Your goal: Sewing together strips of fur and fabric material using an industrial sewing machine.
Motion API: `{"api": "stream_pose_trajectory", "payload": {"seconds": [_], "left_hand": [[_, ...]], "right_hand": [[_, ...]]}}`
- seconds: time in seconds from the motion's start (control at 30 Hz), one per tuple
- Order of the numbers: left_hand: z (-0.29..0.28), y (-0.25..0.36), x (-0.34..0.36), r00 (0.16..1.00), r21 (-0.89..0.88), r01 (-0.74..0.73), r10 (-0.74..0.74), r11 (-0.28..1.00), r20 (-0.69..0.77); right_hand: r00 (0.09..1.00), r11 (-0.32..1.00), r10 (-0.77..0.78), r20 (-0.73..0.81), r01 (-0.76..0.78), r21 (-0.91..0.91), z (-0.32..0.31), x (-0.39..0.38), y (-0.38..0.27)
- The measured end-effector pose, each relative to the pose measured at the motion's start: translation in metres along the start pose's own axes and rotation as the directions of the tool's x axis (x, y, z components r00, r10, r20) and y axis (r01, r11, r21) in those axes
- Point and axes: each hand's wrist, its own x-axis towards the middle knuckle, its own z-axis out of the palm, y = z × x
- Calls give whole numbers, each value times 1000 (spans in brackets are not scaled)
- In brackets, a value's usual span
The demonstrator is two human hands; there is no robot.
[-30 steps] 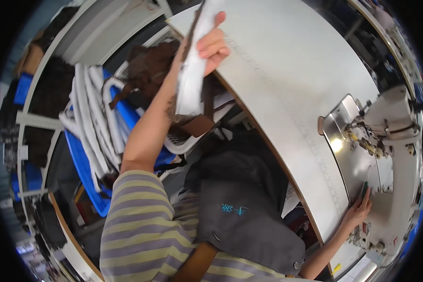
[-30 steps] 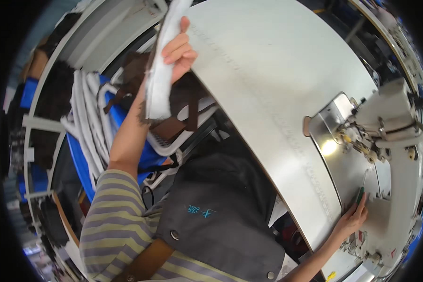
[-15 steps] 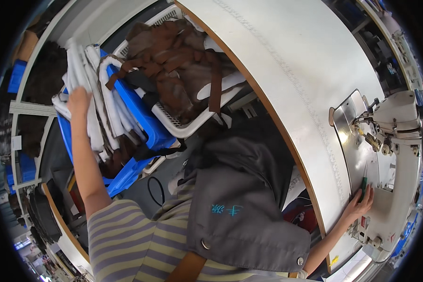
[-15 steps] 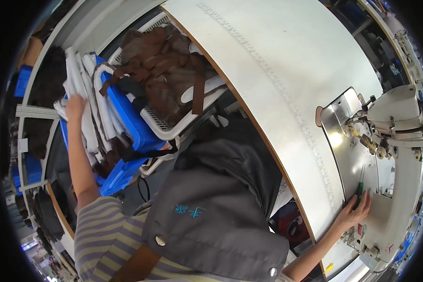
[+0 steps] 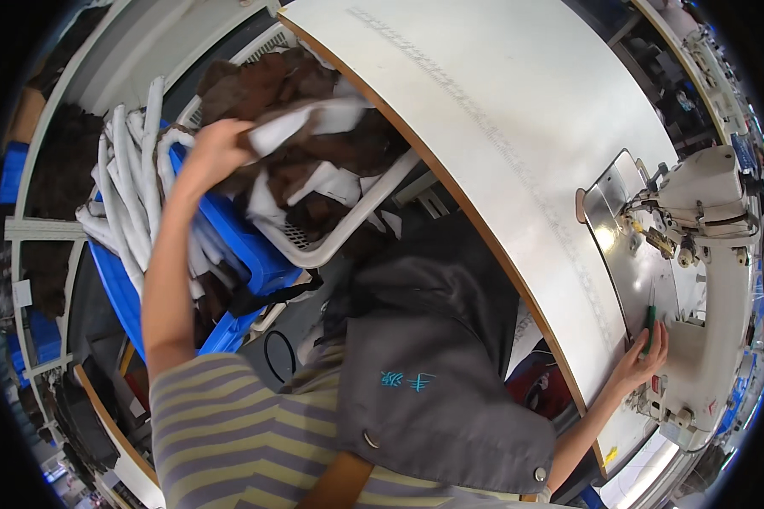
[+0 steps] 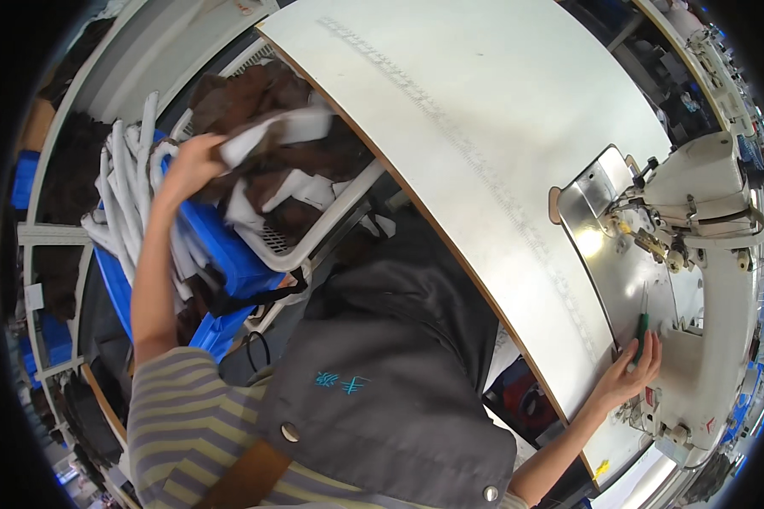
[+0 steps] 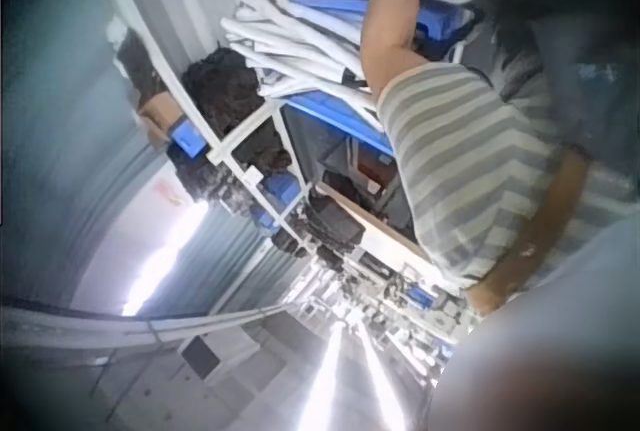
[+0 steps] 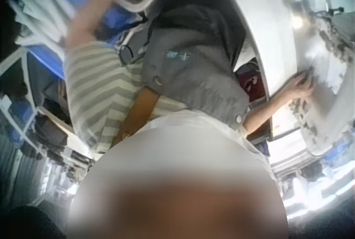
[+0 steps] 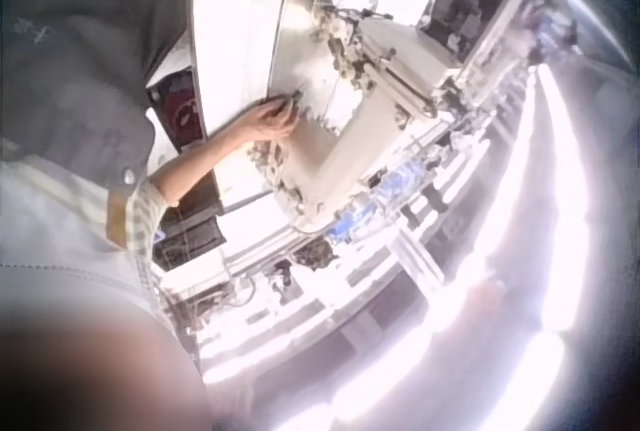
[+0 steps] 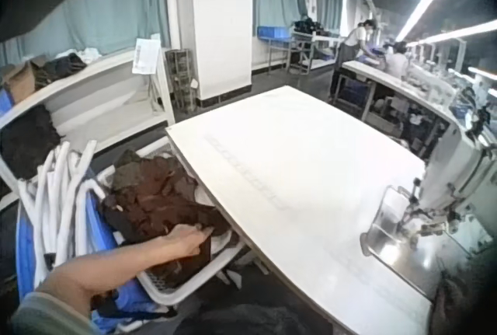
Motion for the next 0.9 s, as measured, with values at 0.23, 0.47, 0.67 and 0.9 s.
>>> {"api": "stream_pose_trajectory", "payload": {"seconds": [0.23, 0.47, 0.67, 0.9], "left_hand": [[22, 23, -102, 973, 389, 94, -1, 916, -232], [23, 24, -94, 972, 367, 38, 51, 929, -230], [9, 25, -114, 979, 198, 34, 7, 980, -206], [-46, 90, -84, 938, -92, -340, 330, 936, -101]], "right_hand": [[840, 553, -516, 167, 177, 814, -17, 13, -215], [648, 192, -635, 420, -395, 898, 68, -34, -349], [677, 126, -709, 197, -154, 980, 61, -18, -440], [843, 240, -539, -7, 161, 957, 34, 71, -398]]}}
